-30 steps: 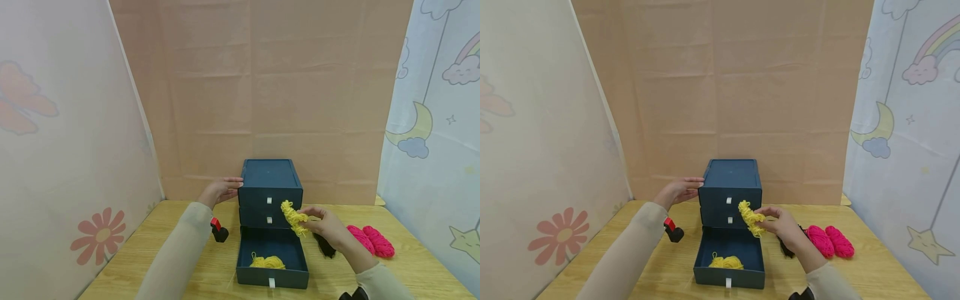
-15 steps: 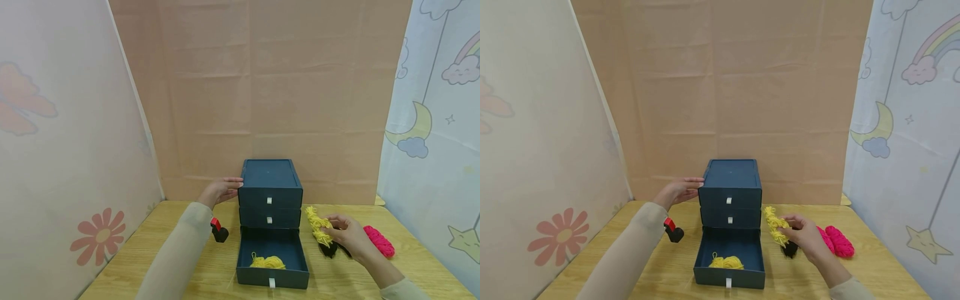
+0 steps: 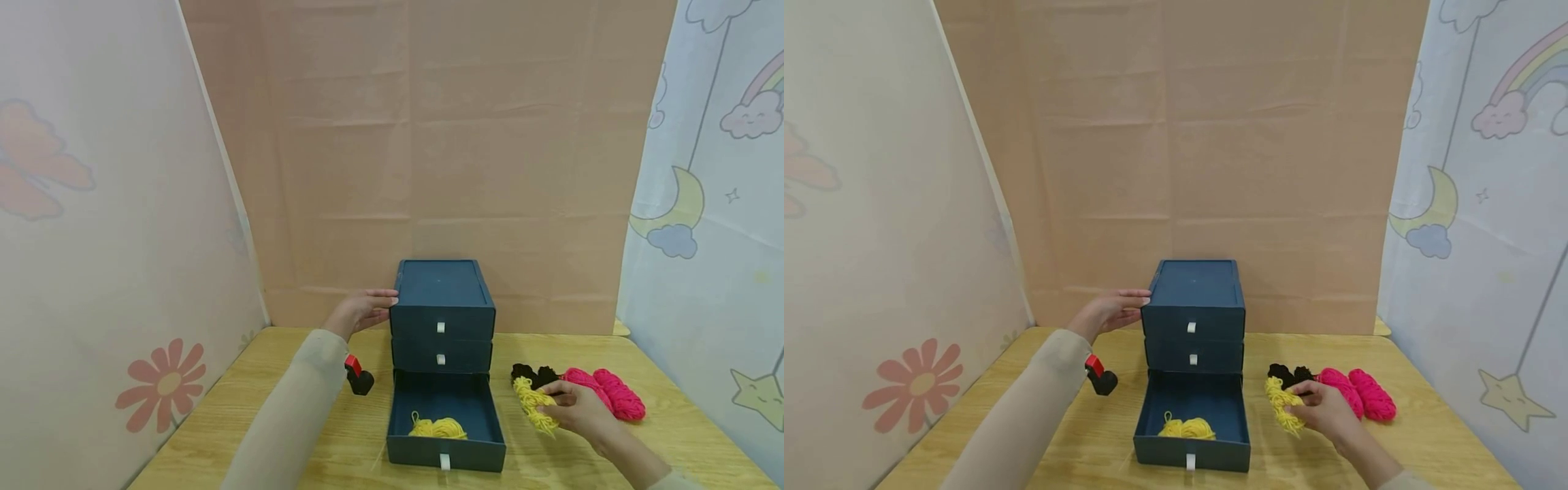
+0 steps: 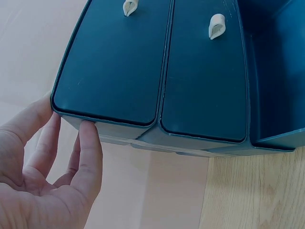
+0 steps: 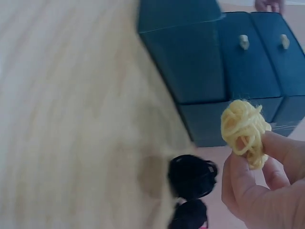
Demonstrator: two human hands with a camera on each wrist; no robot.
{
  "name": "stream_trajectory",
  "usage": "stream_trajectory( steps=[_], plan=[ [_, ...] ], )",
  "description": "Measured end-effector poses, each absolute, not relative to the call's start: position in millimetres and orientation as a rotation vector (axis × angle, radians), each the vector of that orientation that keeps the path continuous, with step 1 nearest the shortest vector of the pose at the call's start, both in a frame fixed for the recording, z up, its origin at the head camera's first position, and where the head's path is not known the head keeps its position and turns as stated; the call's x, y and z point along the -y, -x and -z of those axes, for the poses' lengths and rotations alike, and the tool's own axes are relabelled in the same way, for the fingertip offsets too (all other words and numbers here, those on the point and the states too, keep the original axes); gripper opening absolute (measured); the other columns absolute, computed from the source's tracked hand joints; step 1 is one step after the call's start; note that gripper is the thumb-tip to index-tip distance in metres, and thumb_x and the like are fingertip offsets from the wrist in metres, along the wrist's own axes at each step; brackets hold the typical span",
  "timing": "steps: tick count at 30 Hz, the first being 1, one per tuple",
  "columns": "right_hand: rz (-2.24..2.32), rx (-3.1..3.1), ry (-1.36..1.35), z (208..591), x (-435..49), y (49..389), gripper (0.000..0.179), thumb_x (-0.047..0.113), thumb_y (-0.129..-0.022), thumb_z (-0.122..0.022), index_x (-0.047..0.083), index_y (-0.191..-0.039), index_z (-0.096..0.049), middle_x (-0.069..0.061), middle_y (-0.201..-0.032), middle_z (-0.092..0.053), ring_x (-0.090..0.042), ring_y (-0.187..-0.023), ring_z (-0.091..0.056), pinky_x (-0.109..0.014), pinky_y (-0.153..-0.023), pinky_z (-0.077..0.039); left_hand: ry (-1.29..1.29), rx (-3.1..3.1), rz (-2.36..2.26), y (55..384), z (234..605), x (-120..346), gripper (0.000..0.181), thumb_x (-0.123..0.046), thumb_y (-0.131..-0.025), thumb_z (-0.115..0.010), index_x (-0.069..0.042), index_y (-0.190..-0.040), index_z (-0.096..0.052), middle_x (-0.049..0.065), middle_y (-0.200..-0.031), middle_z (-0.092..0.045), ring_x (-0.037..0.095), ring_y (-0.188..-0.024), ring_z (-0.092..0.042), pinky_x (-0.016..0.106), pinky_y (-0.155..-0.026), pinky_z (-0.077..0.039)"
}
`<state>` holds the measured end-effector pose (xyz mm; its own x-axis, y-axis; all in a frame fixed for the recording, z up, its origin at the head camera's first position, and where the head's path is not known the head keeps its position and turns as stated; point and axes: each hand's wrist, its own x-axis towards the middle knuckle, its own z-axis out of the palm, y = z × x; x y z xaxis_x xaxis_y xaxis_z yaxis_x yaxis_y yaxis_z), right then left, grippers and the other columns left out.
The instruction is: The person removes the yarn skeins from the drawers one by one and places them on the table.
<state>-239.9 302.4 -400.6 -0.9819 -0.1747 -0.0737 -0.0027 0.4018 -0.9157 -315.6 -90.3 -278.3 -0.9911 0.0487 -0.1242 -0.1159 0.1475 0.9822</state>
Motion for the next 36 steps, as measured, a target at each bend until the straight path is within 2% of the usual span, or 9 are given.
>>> stream_trajectory(
  steps=[6,9,16,26,31,36],
  plan=[
    [1.612,-2.354,0.250,416,-303,239,0.031,0.012,-0.082,-0.070,-0.005,-0.102,-0.054,0.000,-0.071,-0.048,-0.007,-0.053,-0.036,-0.022,-0.048,-0.038,0.100,-2.263,-1.943,321,275,89,0.030,-0.021,-0.083,-0.070,-0.017,-0.112,-0.067,0.005,-0.110,-0.063,0.018,-0.091,-0.063,0.032,-0.091,-0.048],
    [1.607,-2.329,0.236,424,-303,239,0.027,0.008,-0.080,-0.070,-0.004,-0.099,-0.055,0.002,-0.064,-0.045,-0.006,-0.048,-0.029,-0.019,-0.046,-0.033,0.101,-2.271,-1.931,322,274,89,0.029,-0.022,-0.082,-0.070,-0.018,-0.111,-0.068,0.005,-0.108,-0.063,0.019,-0.090,-0.062,0.032,-0.091,-0.047],
    [1.519,-2.430,0.118,435,-303,236,0.029,0.007,-0.074,-0.075,-0.002,-0.095,-0.057,0.002,-0.060,-0.045,-0.005,-0.045,-0.029,-0.018,-0.045,-0.033,0.125,-2.266,-1.939,321,275,88,0.028,-0.022,-0.082,-0.071,-0.018,-0.110,-0.068,0.005,-0.111,-0.062,0.018,-0.091,-0.063,0.032,-0.091,-0.047],
    [1.537,-2.393,0.173,435,-304,234,0.026,0.003,-0.077,-0.072,-0.003,-0.094,-0.053,0.005,-0.056,-0.035,-0.003,-0.044,-0.026,-0.017,-0.044,-0.030,0.125,-2.264,-1.943,322,276,88,0.027,-0.022,-0.082,-0.071,-0.019,-0.109,-0.069,0.004,-0.110,-0.063,0.018,-0.091,-0.063,0.032,-0.090,-0.048],
    [1.491,-2.467,0.158,436,-303,233,0.028,0.007,-0.077,-0.073,-0.002,-0.095,-0.054,0.003,-0.056,-0.040,-0.004,-0.044,-0.029,-0.018,-0.044,-0.032,0.104,-2.280,-1.959,316,277,90,0.025,-0.022,-0.084,-0.068,-0.019,-0.109,-0.069,0.003,-0.115,-0.061,0.021,-0.097,-0.060,0.034,-0.092,-0.047],
    [1.483,-2.456,0.141,434,-304,231,0.034,0.013,-0.078,-0.073,-0.005,-0.098,-0.052,-0.001,-0.065,-0.053,-0.006,-0.048,-0.034,-0.020,-0.047,-0.036,0.054,-2.280,-1.981,313,278,91,0.027,-0.023,-0.083,-0.069,-0.018,-0.110,-0.068,0.003,-0.115,-0.061,0.018,-0.095,-0.062,0.033,-0.091,-0.048]
  ],
)
